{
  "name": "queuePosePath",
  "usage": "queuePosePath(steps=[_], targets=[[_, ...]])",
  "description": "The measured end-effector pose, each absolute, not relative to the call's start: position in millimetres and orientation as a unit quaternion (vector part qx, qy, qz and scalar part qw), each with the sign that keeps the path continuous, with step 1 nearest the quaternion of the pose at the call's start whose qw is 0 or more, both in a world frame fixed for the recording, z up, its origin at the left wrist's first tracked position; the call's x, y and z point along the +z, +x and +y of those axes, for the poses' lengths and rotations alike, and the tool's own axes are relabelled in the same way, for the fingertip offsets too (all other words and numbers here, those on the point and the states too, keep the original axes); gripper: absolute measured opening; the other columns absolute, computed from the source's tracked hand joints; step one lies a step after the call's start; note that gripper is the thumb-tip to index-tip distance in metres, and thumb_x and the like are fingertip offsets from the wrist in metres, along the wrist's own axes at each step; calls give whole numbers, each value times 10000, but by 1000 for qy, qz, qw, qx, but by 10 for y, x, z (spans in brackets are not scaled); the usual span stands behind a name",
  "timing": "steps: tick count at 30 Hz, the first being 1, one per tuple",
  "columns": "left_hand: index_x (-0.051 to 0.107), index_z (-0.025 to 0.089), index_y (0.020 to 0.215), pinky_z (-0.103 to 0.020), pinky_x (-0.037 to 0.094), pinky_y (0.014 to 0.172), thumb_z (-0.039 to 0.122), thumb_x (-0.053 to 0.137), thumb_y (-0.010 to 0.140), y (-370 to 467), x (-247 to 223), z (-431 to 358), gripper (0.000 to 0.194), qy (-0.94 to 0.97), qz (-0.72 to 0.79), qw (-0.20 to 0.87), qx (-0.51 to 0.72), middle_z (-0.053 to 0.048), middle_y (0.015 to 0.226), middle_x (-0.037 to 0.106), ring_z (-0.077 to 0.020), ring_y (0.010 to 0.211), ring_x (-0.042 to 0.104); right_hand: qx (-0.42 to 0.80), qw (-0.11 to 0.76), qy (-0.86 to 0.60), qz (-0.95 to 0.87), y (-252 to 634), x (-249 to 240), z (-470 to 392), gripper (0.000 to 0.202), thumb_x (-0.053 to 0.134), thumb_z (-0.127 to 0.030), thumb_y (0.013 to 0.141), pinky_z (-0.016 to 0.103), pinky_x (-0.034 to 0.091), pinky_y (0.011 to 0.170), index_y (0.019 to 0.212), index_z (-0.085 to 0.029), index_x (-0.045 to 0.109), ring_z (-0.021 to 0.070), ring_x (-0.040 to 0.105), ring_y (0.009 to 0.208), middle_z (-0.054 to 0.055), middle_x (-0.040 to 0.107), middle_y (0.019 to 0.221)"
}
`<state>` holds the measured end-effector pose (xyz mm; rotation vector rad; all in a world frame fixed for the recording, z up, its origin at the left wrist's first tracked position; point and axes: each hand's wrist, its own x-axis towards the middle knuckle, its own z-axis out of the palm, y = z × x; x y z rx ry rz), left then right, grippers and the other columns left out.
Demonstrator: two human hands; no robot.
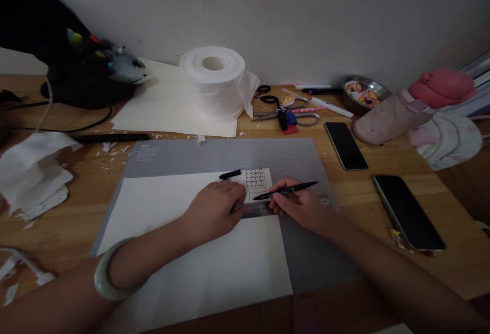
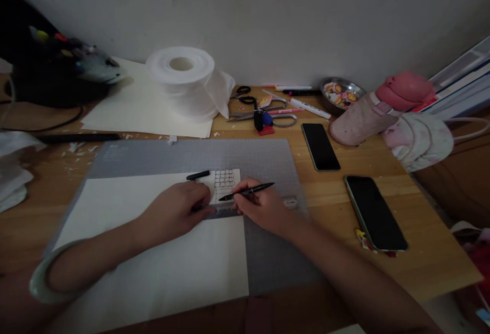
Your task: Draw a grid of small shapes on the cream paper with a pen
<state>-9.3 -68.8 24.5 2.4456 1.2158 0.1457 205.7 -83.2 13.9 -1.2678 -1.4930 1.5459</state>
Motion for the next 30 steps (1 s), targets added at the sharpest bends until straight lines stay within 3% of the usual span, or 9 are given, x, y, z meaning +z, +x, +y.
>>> queuePosePath(steps=[7, 20, 30], targets=[[506, 174, 722, -270, 343, 587, 279, 590, 840, -88, 268, -685, 180, 874, 437, 205, 51, -6, 687, 551, -172, 649, 514, 563, 281, -463, -625, 2094, 132, -855, 101, 537, -274, 841, 252, 485, 629, 907, -209, 576, 113, 588, 681, -5, 616, 732], [511, 172, 722, -266, 327, 574, 287, 597, 836, -77, 260, -679, 184, 875, 435, 204, 52, -4, 678, 542, -170, 640, 507, 542, 270, -445, -660, 2109, 162, -836, 93, 528, -249, 842, 250, 478, 625, 905, -192, 568, 116, 582, 691, 4, 620, 749], [497, 173, 707, -261, 315, 567, 296, 602, 830, -82, 245, -678, 204, 875, 435, 205, 58, -2, 672, 538, -161, 632, 493, 541, 304, -483, -618, 2087, 146, -838, 43, 521, -230, 806, 198, 395, 440, 804, -192, 541, 77, 501, 496, -26, 566, 619]])
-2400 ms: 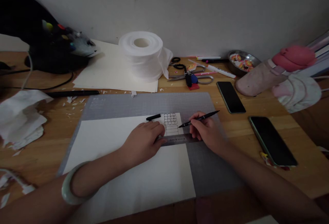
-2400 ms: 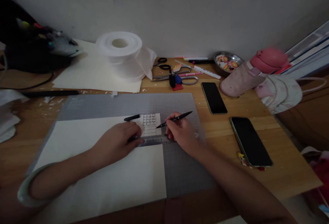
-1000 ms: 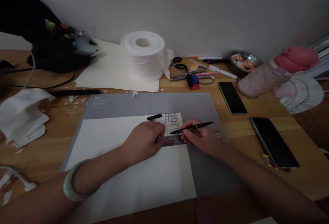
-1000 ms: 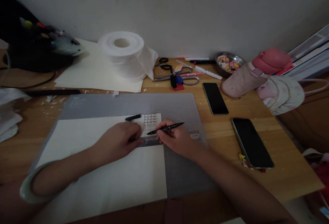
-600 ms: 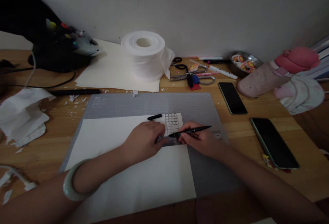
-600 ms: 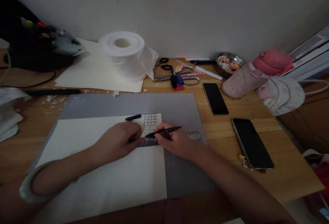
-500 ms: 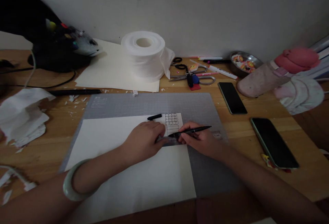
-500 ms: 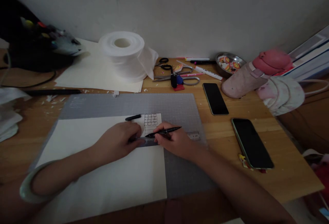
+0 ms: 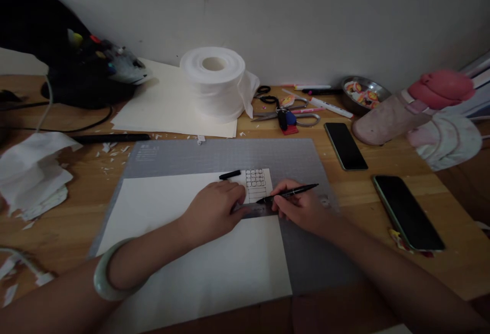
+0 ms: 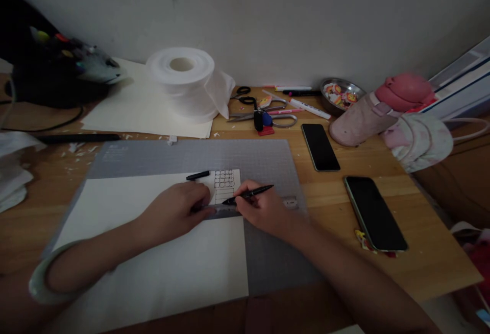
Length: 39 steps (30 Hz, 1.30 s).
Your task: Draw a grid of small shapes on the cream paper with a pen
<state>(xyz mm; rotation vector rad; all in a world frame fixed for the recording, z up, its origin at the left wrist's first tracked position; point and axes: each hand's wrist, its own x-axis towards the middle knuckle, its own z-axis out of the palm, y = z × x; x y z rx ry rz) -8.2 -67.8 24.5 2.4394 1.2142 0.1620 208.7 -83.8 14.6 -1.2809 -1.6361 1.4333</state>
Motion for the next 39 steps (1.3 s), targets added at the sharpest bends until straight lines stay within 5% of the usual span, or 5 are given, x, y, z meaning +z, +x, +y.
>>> queuePosePath(steps=[25, 39], targets=[[500, 177, 726, -278, 338, 593, 275, 597, 825, -90, 247, -683, 169, 873, 436, 210, 52, -3, 693, 551, -174, 668, 511, 556, 348, -554, -512, 2106, 219, -789, 36, 520, -227, 668, 181, 398, 400, 683, -201, 501, 81, 516, 420, -47, 553, 466], [472, 167, 602, -290, 356, 613, 298, 450, 888, -138, 208, -675, 315, 918, 339, 185, 85, -17, 612, 541, -160, 629, 489, 697, 336, -547, -320, 2243, 287, -530, 137, 518, -301, 630, 159, 246, 245, 725, -215, 471, 101, 485, 316, -51, 550, 416]])
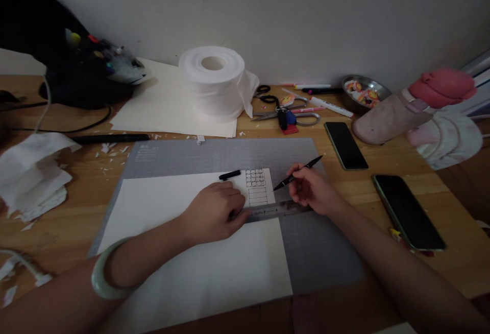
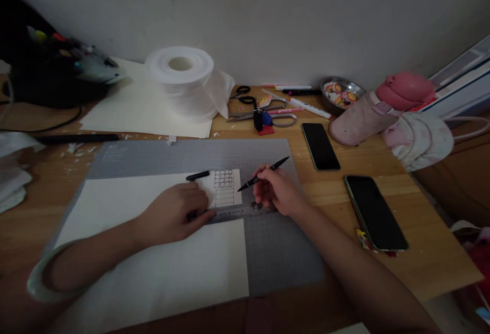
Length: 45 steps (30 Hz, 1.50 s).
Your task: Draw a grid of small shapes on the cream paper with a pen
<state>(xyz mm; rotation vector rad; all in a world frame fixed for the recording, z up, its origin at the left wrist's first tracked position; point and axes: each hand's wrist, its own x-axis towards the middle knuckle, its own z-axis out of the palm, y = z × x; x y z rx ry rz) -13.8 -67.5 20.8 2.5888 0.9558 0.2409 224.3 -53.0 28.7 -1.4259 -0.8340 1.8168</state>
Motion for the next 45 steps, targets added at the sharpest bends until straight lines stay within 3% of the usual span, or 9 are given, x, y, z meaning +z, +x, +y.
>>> queuePosePath(steps=[5, 12, 23, 29, 32, 34, 38, 45], targets=[[526, 165, 691, -280, 355, 601, 270, 453, 878, -138, 195, -690, 226, 916, 352, 167, 99, -31, 672, 573, -168, 658, 518, 704, 325, -540, -328, 2244, 286, -521, 148, 531, -299, 638, 157, 260, 245, 745, -214, 474, 104, 500, 326, -55, 554, 430], [536, 176, 598, -297, 349, 600, 238, 426, 917, -143, 189, -700, 343, 959, 164, 199, 120, -22, 571, 560, -153, 600, 494, 673, 313, -551, -381, 2209, 271, -558, 110, 522, -274, 673, 161, 311, 260, 755, -210, 485, 100, 511, 337, -54, 563, 450], [554, 172, 616, -293, 364, 602, 241, 415, 933, -130, 183, -705, 353, 962, 166, 184, 115, -18, 578, 577, -146, 596, 509, 658, 323, -546, -407, 2195, 252, -577, 98, 543, -266, 692, 158, 356, 297, 763, -205, 512, 89, 529, 374, -46, 589, 498], [541, 169, 652, -281, 380, 583, 249, 384, 922, -155, 191, -690, 322, 926, 314, 139, 159, -26, 619, 560, -152, 610, 515, 658, 343, -544, -393, 2215, 237, -557, 192, 615, -337, 694, 157, 337, 297, 742, -212, 477, 84, 509, 372, -66, 556, 481], [572, 161, 913, -331, 441, 709, 276, 453, 881, -190, 193, -596, 168, 872, 444, 103, 179, -71, 861, 613, -208, 801, 555, 658, 342, -545, -391, 2224, 217, -560, 224, 631, -362, 704, 149, 332, 304, 737, -215, 465, 80, 504, 375, -77, 539, 466], [547, 158, 1050, -398, 442, 800, 313, 515, 845, -225, 183, -515, 259, 843, 509, 73, 157, -103, 1023, 597, -261, 940, 540, 660, 338, -545, -392, 2226, 212, -562, 227, 624, -372, 709, 149, 326, 302, 734, -217, 460, 81, 497, 369, -78, 533, 452], [591, 181, 954, -392, 442, 820, 249, 491, 852, -300, 143, -396, 158, 843, 508, 111, 138, -65, 949, 610, -243, 914, 549, 660, 333, -549, -389, 2232, 221, -555, 237, 618, -389, 705, 155, 322, 301, 727, -217, 457, 86, 495, 368, -73, 531, 446], [581, 185, 1007, -276, 467, 751, 254, 414, 925, -305, 130, -424, 198, 852, 393, 238, 251, -44, 905, 596, -152, 822, 574, 665, 338, -547, -380, 2227, 235, -538, 243, 625, -387, 684, 160, 320, 301, 714, -218, 453, 88, 497, 368, -69, 537, 454]])
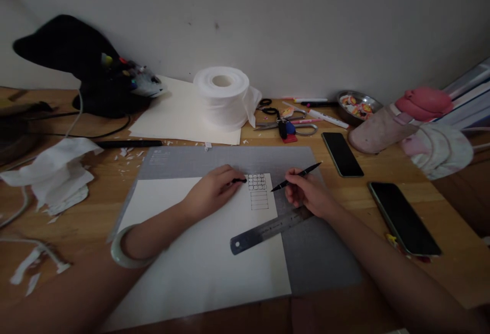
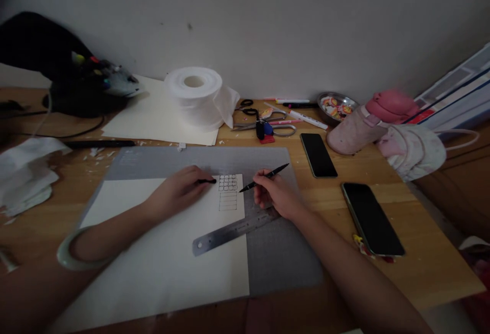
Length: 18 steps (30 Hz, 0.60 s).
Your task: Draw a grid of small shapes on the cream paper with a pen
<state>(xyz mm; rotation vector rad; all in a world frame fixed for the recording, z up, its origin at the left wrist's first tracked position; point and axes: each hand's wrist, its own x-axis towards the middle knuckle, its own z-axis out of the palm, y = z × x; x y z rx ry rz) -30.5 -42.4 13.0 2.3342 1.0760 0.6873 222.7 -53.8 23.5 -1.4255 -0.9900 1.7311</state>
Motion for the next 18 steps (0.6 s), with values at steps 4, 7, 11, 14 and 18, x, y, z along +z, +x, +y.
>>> queuePosePath(steps=[4, 7, 11, 14, 18], targets=[[555, 150, 1071, -290, 470, 777, 214, 354, 938, -257, 164, -475, 249, 869, 338, 254, 258, -75, 919, 592, -168, 873, 565, 663, 341, -549, -379, 2216, 233, -549, 247, 629, -386, 675, 158, 321, 301, 708, -218, 451, 87, 494, 367, -72, 533, 448], [510, 112, 1164, -313, 469, 783, 158, 288, 931, -238, 166, -488, 325, 892, 311, 222, 242, -109, 955, 586, -188, 895, 553, 662, 344, -546, -381, 2213, 237, -555, 250, 635, -387, 672, 154, 325, 303, 715, -217, 456, 86, 496, 371, -74, 533, 447], [505, 113, 1175, -347, 459, 786, 171, 292, 932, -208, 161, -469, 328, 907, 318, 155, 229, -113, 929, 595, -208, 872, 547, 663, 344, -542, -385, 2217, 236, -553, 247, 635, -381, 676, 154, 327, 303, 716, -216, 455, 85, 496, 369, -72, 539, 451], [497, 113, 1151, -333, 458, 776, 189, 307, 935, -152, 179, -416, 298, 906, 311, 151, 243, -102, 910, 601, -201, 854, 554, 666, 345, -537, -387, 2226, 225, -549, 241, 638, -375, 677, 153, 330, 305, 728, -216, 463, 84, 498, 372, -72, 543, 453], [506, 127, 1037, -298, 458, 754, 206, 365, 921, -79, 181, -283, 198, 894, 309, 180, 271, -90, 928, 607, -184, 848, 569, 665, 348, -533, -391, 2224, 222, -550, 232, 635, -369, 677, 156, 345, 309, 727, -214, 470, 86, 499, 375, -69, 547, 453]])
